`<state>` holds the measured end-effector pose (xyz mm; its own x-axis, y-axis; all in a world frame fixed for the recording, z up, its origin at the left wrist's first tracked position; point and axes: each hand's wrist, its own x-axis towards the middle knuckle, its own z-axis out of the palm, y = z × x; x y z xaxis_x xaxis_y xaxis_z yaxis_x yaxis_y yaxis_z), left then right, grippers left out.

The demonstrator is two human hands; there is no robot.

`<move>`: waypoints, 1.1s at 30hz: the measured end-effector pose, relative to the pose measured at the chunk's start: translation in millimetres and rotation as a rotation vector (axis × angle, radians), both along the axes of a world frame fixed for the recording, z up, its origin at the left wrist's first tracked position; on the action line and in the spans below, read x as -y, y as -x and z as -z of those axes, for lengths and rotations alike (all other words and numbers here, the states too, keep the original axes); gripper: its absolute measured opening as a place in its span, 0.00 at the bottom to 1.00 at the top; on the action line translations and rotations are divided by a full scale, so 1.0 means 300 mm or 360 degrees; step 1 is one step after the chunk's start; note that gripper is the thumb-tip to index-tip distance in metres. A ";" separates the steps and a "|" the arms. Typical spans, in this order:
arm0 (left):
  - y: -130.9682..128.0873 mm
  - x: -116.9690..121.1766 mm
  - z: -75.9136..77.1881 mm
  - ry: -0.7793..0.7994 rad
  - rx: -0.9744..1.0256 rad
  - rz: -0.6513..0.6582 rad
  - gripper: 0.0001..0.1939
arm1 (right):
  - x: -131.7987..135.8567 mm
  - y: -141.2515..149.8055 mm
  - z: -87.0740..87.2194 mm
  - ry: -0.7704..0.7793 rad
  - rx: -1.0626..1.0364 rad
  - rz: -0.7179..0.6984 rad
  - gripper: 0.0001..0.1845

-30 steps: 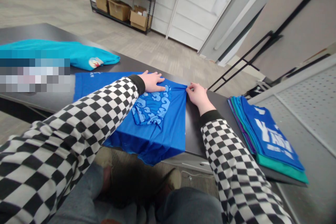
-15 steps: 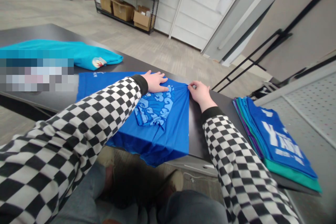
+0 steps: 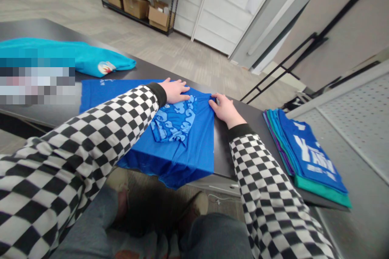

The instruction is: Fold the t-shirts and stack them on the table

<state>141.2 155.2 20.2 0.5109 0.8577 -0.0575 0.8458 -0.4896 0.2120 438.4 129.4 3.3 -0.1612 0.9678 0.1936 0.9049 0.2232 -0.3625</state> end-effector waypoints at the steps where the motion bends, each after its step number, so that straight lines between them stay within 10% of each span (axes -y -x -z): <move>1: 0.000 0.002 -0.001 -0.0001 -0.0002 0.0000 0.39 | 0.002 0.000 -0.003 -0.0001 -0.0001 0.0007 0.22; 9: 0.007 -0.004 -0.003 -0.0037 0.0031 0.0009 0.37 | 0.077 0.046 -0.057 -0.0219 -0.0114 -0.0197 0.26; 23: -0.002 0.031 -0.038 -0.0376 0.0099 0.0039 0.31 | 0.097 0.071 -0.017 0.0122 -0.0067 -0.0578 0.31; 29: -0.019 0.277 -0.171 -0.0279 0.0058 0.0309 0.33 | 0.087 0.072 -0.006 0.0083 -0.0098 -0.0642 0.29; 33: 0.033 0.528 -0.146 -0.0031 0.0025 0.0457 0.35 | 0.077 0.072 0.009 0.0087 -0.0170 -0.0616 0.30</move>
